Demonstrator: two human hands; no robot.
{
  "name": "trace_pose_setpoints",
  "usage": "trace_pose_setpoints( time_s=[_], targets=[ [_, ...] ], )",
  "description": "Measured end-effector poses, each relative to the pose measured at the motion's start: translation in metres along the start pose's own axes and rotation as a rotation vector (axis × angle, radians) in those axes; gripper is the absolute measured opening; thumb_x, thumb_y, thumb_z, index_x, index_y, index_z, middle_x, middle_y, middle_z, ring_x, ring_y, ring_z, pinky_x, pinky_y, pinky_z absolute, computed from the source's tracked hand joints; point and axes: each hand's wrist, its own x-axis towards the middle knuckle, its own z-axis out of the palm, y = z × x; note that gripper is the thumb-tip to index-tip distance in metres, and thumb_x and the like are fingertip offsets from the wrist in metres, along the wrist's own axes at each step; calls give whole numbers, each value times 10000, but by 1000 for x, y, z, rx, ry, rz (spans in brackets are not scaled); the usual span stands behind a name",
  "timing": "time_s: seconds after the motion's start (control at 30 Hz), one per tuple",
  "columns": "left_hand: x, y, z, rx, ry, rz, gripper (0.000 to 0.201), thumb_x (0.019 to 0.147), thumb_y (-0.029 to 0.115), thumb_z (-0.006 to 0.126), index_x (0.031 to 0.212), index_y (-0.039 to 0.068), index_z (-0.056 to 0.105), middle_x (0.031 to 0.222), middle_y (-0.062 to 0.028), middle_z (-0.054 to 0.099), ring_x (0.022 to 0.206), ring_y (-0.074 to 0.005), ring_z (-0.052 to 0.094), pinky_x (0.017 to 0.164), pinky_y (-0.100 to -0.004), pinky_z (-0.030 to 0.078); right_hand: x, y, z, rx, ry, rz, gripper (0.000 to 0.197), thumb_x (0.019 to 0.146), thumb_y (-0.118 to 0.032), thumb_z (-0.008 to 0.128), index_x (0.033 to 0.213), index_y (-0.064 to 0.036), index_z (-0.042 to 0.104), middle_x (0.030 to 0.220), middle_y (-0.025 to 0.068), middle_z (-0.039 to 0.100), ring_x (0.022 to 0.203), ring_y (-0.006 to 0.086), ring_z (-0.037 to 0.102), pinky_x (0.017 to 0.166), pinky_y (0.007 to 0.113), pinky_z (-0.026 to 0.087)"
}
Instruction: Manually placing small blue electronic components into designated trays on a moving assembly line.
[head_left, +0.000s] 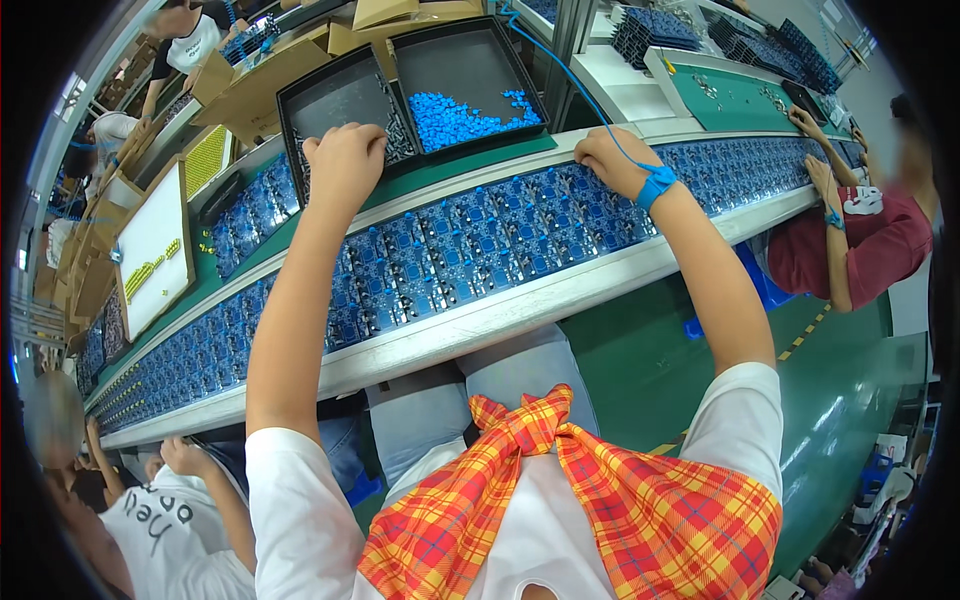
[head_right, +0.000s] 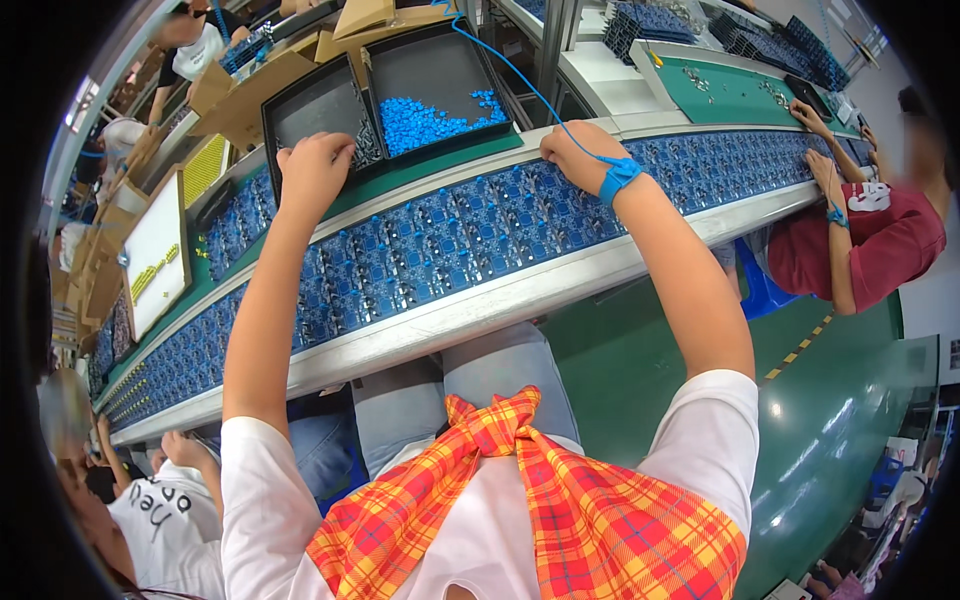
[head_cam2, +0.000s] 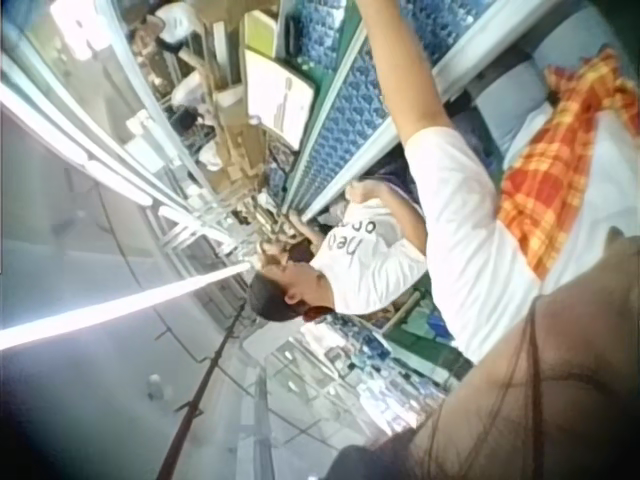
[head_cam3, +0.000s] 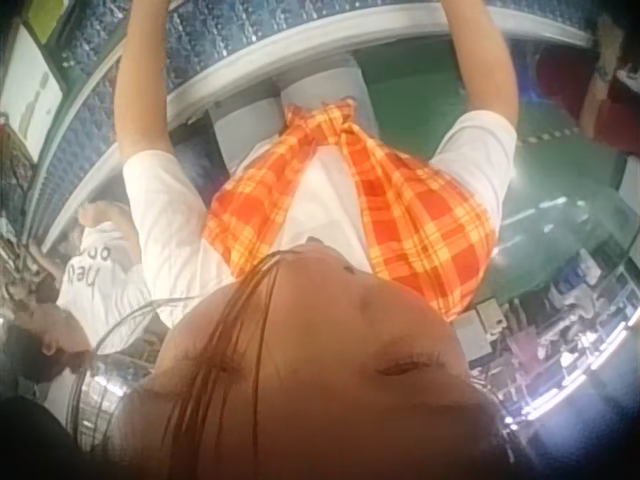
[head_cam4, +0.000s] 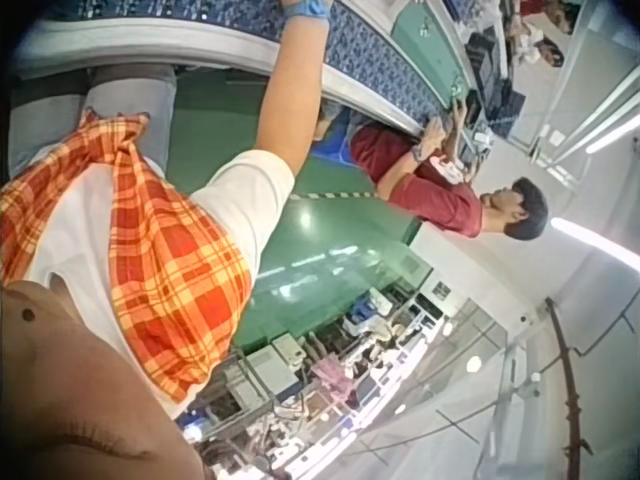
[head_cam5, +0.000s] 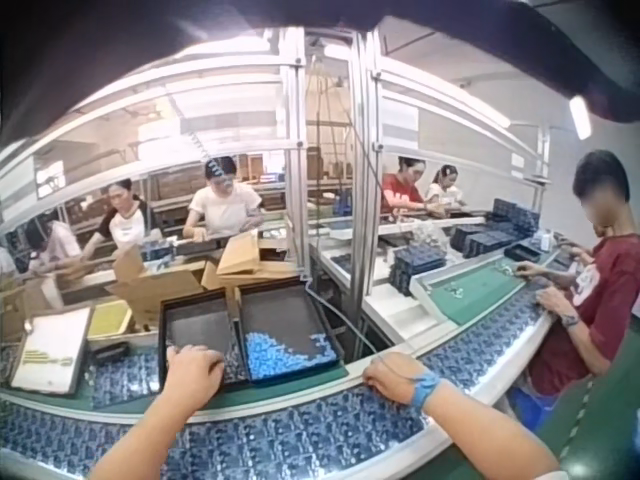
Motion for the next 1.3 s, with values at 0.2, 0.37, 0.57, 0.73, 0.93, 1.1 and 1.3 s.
trace_pose_setpoints(
  time_s=[0.2,0.37,0.57,0.73,0.93,1.1,1.3],
  targets=[
    [-3,76,-4,-310,25,128,155,880,185,599,917,141,743,899,-59,702,908,-258,631,843,-448,351,-4,-1,-3,51,55,-22,92,811,-64,619,864,-46,692,860,165,672,890,361,633,787,447,510],
    [-9,126,6,-559,-148,280,158,870,116,634,989,69,727,907,-103,690,884,-275,638,803,-382,462,-4,2,4,55,38,15,80,828,-71,622,874,-34,677,865,142,654,883,356,612,787,430,492],
    [-3,142,10,-785,-381,155,181,841,104,681,1009,52,725,925,-110,698,823,-224,634,766,-320,496,3,-2,-8,59,-60,42,99,805,-102,650,854,-26,691,832,145,684,816,348,643,751,421,513],
    [0,149,19,-773,-409,154,177,825,111,703,988,46,728,930,-114,704,789,-214,633,743,-313,502,43,-27,-37,125,33,23,178,821,-183,628,871,-33,710,823,167,688,794,356,659,747,405,531],
    [3,168,43,-624,-309,262,151,814,151,707,944,80,739,907,-122,698,881,-280,630,822,-416,409,91,-33,6,174,81,6,252,881,-272,612,952,-62,731,867,158,704,845,349,669,786,425,526],
    [2,176,57,-511,-41,370,156,805,164,707,949,106,731,985,-111,677,1015,-308,572,870,-452,347,97,-47,8,234,49,-14,274,882,-332,627,941,-92,745,922,144,709,917,333,676,811,411,539],
    [8,181,57,-408,-159,405,199,808,143,690,1003,115,721,1098,-104,654,1100,-311,535,934,-463,336,97,-33,1,298,-80,9,224,871,-252,657,967,-65,737,918,144,718,839,313,683,774,391,538]
  ],
)
